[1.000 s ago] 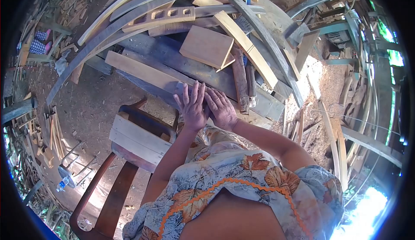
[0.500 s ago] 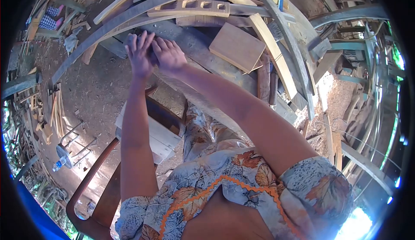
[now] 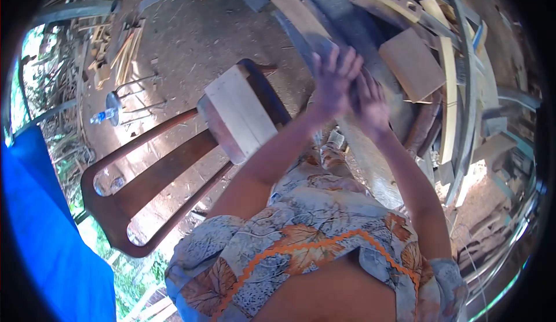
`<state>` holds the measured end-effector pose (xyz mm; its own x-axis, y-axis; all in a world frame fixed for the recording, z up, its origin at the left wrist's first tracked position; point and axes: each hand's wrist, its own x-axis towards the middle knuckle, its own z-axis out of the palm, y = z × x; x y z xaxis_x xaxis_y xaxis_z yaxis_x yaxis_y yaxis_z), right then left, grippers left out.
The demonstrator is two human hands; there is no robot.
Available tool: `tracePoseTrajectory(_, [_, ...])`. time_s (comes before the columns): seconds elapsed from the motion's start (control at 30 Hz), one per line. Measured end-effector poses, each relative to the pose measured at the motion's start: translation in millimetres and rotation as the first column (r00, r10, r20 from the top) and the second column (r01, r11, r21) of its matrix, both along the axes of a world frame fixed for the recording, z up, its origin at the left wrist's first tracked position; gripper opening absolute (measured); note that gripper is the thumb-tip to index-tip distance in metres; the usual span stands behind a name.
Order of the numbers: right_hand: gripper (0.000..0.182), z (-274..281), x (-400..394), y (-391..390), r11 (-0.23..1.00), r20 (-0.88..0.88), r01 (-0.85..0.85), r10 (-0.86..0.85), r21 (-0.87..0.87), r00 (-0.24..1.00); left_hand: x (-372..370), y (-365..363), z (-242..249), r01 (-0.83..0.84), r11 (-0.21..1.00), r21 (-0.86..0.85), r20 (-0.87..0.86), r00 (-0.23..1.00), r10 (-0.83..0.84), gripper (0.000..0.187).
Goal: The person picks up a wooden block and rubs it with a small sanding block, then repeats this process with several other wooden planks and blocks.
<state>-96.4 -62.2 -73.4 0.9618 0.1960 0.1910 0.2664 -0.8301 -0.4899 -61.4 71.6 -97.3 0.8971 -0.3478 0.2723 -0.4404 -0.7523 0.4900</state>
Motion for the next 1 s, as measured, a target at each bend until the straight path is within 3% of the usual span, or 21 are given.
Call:
tracePoseTrajectory(0.1, [0.056,-0.5,-58.4,-30.8,0.998,-0.002,-0.027,0.027,-0.049,1.000,-53.6,-28.5,-2.7,0.022,1.000,-0.009,-0.016,1.000,-0.022,0.067])
tracePoseTrajectory(0.17, [0.057,0.3,-76.6,-36.2,0.999,-0.013,0.020,-0.020,-0.029,1.000,-70.4,-36.6,0.5,0.036,0.994,-0.100,-0.131,0.990,-0.049,0.063])
tracePoseTrajectory(0.4, [0.060,-1.9,-71.3,-30.3,0.999,-0.056,0.031,-0.032,-0.018,0.998,-63.7,-27.3,-0.6,0.091,0.987,-0.133,-0.055,0.994,-0.098,0.059])
tracePoseTrajectory(0.63, [0.063,-5.8,26.6,20.4,0.999,0.047,0.037,-0.039,0.035,0.998,35.9,19.4,-4.4,0.036,0.995,-0.094,-0.030,0.999,-0.039,0.056])
tracePoseTrajectory(0.83, [0.068,-24.5,153.9,79.3,0.999,0.055,0.020,-0.022,0.032,0.998,158.2,82.5,-21.9,-0.003,0.998,-0.064,0.123,0.992,0.011,0.054])
tracePoseTrajectory(0.9, [0.070,-24.9,173.2,92.9,0.999,0.025,0.039,-0.039,-0.024,0.999,179.6,95.5,-28.3,-0.056,0.996,0.071,0.187,0.981,0.041,0.056])
tracePoseTrajectory(1.0, [0.066,-27.4,173.4,93.6,0.999,0.047,0.039,-0.037,-0.028,0.998,180.5,98.9,-34.6,-0.051,0.997,0.063,0.212,0.977,0.036,0.058])
